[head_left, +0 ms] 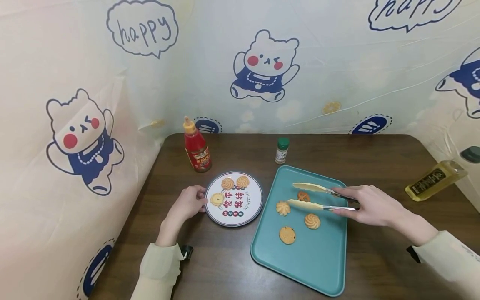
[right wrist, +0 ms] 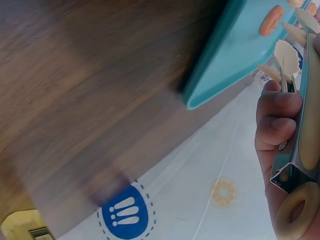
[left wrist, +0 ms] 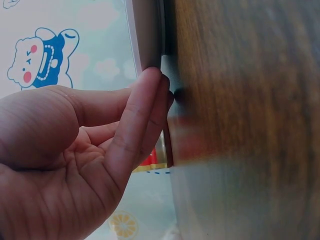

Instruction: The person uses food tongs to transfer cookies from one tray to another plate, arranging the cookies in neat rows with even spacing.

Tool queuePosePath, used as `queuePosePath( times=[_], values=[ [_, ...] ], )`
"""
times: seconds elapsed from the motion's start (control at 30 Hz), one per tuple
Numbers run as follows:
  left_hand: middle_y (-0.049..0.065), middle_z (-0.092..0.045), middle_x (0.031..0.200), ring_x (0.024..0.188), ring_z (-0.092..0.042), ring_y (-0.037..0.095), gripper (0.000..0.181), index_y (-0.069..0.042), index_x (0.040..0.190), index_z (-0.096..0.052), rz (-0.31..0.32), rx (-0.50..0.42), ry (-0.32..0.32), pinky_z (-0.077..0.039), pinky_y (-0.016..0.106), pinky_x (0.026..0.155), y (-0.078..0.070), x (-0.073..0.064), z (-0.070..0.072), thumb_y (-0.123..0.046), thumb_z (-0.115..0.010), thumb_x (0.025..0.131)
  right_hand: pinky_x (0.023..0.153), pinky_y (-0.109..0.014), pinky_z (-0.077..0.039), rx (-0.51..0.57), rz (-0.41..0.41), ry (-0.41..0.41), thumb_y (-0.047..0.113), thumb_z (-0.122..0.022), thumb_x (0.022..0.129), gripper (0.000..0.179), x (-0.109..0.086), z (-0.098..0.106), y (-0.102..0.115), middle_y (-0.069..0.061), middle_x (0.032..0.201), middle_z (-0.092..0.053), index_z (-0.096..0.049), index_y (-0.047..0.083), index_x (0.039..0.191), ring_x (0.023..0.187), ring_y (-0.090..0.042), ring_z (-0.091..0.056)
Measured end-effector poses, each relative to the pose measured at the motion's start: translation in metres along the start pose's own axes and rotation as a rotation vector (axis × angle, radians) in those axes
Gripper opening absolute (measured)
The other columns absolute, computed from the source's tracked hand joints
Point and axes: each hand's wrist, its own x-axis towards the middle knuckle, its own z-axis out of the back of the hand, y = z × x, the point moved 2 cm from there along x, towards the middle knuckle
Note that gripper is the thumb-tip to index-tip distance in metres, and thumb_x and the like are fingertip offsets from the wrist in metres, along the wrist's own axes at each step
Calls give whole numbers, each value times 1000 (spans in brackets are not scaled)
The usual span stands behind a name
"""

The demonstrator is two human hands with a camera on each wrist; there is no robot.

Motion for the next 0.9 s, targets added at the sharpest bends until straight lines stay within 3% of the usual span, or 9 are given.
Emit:
queuePosePath(
  times=[0.2,0.47,0.57,0.9],
  values=[
    [18,-61,102,71,-66,15,42,9,133,-53,-9,-7,-6,-59,29,67,-2,-1,0,-4,-66,95,62,-29,-52,-17,-6,5,50,-72,88,59,-8,2,-4,-8,111,-72,-68,6,127,66,4,-53],
    [17,-61,101,70,-66,15,40,10,131,-54,-12,2,-7,-59,29,66,-3,-1,0,-3,-66,95,69,-37,-57,-15,-21,14,49,-73,88,57,-15,-2,-10,-8,116,-71,-68,9,129,82,-10,-67],
    [17,-61,101,70,-66,15,41,10,131,-54,-8,8,-6,-59,29,67,-3,-1,0,-4,-66,95,74,-42,-58,-14,-17,10,50,-73,88,57,-17,-4,-11,-7,116,-71,-68,9,128,95,-18,-71],
    [18,-61,102,71,-66,16,42,9,132,-53,-1,-5,-2,-59,29,68,-4,-3,1,-4,-66,95,77,-44,-58,-1,-7,9,47,-73,89,56,-19,-5,-12,-7,117,-71,-68,9,128,98,-22,-71]
  ],
)
